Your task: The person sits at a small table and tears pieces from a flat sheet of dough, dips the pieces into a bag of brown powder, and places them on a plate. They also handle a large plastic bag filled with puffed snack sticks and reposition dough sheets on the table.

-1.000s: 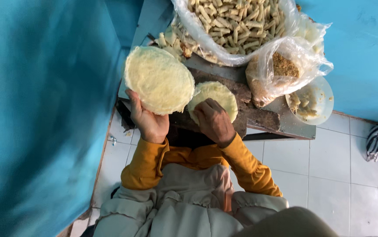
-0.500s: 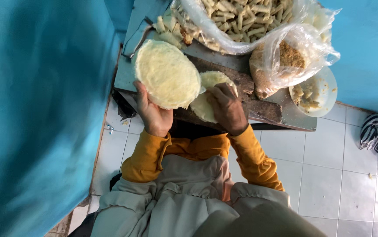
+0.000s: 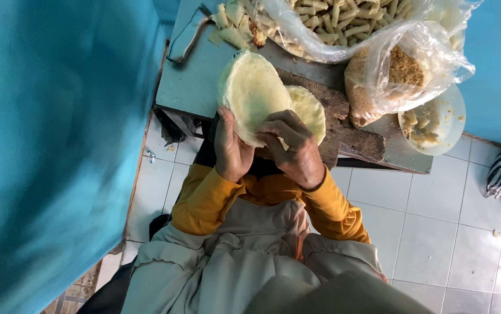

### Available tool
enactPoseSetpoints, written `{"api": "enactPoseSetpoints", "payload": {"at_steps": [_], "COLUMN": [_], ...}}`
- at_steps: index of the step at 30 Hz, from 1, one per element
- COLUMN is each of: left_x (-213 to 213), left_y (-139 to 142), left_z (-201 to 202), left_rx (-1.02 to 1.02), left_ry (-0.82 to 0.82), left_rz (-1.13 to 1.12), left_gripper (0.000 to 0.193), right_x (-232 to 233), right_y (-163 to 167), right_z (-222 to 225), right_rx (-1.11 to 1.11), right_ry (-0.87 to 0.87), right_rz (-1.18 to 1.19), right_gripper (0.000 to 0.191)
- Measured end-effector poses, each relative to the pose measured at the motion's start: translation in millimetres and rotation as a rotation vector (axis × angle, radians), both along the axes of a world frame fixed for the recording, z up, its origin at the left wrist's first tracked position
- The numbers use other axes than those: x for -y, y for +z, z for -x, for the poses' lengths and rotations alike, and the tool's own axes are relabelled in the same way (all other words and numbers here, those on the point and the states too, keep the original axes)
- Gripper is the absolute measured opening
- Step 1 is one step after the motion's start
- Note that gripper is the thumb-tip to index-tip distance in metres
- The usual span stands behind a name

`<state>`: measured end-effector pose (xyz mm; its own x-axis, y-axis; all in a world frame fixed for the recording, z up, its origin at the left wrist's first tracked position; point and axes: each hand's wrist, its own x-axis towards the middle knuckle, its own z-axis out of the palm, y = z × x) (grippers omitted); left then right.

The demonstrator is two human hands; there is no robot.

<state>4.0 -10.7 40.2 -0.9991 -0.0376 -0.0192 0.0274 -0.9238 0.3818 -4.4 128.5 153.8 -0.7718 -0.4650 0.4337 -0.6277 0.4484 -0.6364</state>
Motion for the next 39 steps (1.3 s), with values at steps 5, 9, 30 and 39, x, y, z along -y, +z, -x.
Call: {"api": "enactPoseSetpoints", "payload": {"at_steps": [5, 9, 30, 39], "left_x": [-3.3, -7.9, -16.5, 31.9], "left_y": [-8.0, -10.6, -1.5, -36.3], "left_z": [1.7, 2.9, 1.2, 13.7], "left_rx": [-0.053, -0.078, 0.028, 0.277], "left_ry": [0.019, 0.100, 0.157, 0.233], "left_rz": [0.103, 0.235, 0.347, 0.018], "left_gripper": [0.042, 0.045, 0.031, 0.025], "right_x": [-9.6, -16.2, -24.4, -105.8], "right_y": [-11.3, -23.9, -26.6, -37.6], "right_z": [1.5, 20.9, 37.9, 68.2], "right_rx": [-0.018, 0.199, 0.517, 0.708], "right_ry": [0.044, -0.016, -0.021, -0.183], "right_rz": [0.016, 0.212, 0.339, 1.009], "right_gripper": [0.015, 0.013, 0.021, 0.016]}}
